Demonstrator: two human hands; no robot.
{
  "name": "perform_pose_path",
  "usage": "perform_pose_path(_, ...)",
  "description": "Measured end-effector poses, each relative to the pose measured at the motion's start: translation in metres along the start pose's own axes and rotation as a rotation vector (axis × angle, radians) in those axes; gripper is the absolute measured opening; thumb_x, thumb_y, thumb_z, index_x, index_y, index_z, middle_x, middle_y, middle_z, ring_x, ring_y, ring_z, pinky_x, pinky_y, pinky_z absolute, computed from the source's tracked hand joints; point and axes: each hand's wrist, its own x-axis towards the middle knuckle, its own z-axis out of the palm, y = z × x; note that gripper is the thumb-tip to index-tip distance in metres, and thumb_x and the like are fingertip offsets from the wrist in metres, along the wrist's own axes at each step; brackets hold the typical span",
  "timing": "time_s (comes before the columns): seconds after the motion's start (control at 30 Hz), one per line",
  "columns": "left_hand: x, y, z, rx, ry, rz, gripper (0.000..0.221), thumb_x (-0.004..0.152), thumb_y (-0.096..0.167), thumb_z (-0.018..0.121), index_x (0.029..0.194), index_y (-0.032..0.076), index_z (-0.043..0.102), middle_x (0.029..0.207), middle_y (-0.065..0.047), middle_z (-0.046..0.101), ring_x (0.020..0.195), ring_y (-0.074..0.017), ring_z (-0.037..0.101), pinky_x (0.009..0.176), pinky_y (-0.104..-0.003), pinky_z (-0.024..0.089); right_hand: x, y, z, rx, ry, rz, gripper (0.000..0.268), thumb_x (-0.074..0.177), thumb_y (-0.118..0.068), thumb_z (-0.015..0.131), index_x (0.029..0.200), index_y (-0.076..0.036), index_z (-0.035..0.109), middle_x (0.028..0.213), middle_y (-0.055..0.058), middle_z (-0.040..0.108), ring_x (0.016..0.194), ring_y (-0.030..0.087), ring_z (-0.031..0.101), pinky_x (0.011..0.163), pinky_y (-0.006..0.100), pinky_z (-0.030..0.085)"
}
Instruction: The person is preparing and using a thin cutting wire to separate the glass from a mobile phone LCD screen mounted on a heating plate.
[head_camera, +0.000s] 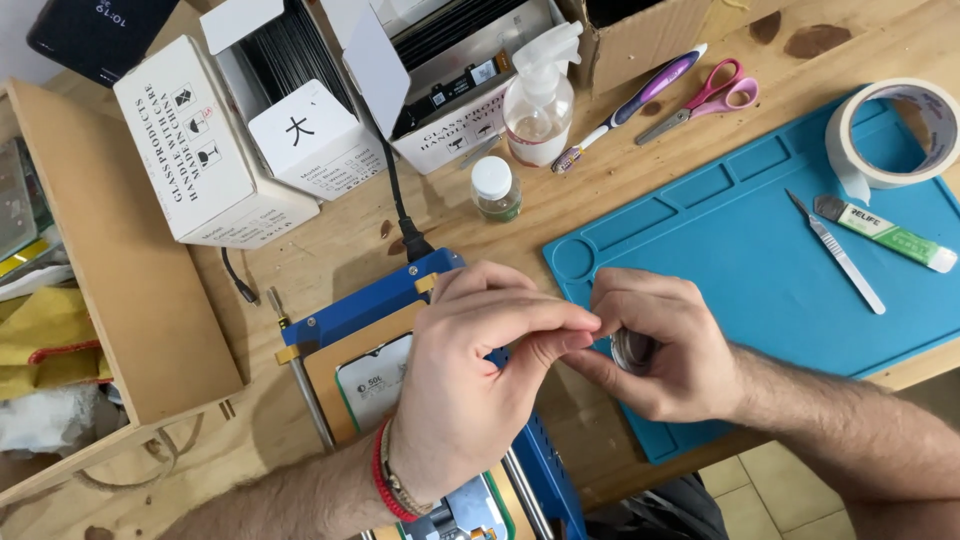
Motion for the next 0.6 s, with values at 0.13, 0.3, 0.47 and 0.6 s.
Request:
perform_pose_path(0.13, 0.006, 0.007, -0.011, -0.097, -0.121, -0.103, 0.023, 0.113, 0.021, 0.060, 0.118, 0.020, 0.082, 0.105, 0.008, 0.086, 0.098, -0.0164, 0.069, 0.096, -0.033, 0.056, 0.002, -0.002, -0.003, 0.047, 0.014, 0.023, 0.023, 0.097, -0.020, 0.076, 0.085, -0.006, 0.062, 0.074, 0.006, 0.058, 0.063, 0.019, 0.052, 0.057, 0.031, 0.044)
perform_pose_path(0.3, 0.006, 0.004, -0.006, 0.049, 0.038, 0.035, 0.014, 0.095, 0.031, 0.084, 0.098, 0.018, 0.081, 0.090, 0.008, 0.082, 0.089, -0.0182, 0.070, 0.088, -0.034, 0.051, -0.001, -0.001, -0.002, -0.011, 0.030, 0.004, 0.026, 0.100, -0.028, 0.070, 0.087, -0.006, 0.062, 0.074, 0.006, 0.057, 0.061, 0.020, 0.051, 0.057, 0.033, 0.042)
perform_pose_path(0.47, 0.001, -0.002, 0.004, 0.016, 0.017, 0.038, 0.009, 0.104, 0.023, 0.075, 0.101, 0.020, 0.083, 0.094, 0.009, 0.082, 0.097, -0.0168, 0.066, 0.095, -0.036, 0.044, -0.001, -0.005, -0.004, -0.049, -0.016, 0.013, 0.026, 0.097, -0.022, 0.074, 0.083, -0.007, 0.057, 0.071, 0.005, 0.052, 0.061, 0.021, 0.047, 0.056, 0.033, 0.040)
perform_pose_path(0.6, 0.002, 0.003, 0.003, -0.067, -0.074, -0.018, 0.004, 0.107, 0.024, 0.074, 0.111, 0.024, 0.075, 0.103, 0.012, 0.082, 0.099, -0.0144, 0.071, 0.101, -0.034, 0.045, -0.007, -0.003, -0.009, -0.095, 0.016, 0.032, 0.035, 0.095, -0.029, 0.069, 0.076, -0.006, 0.051, 0.068, 0.007, 0.046, 0.059, 0.020, 0.041, 0.056, 0.033, 0.034)
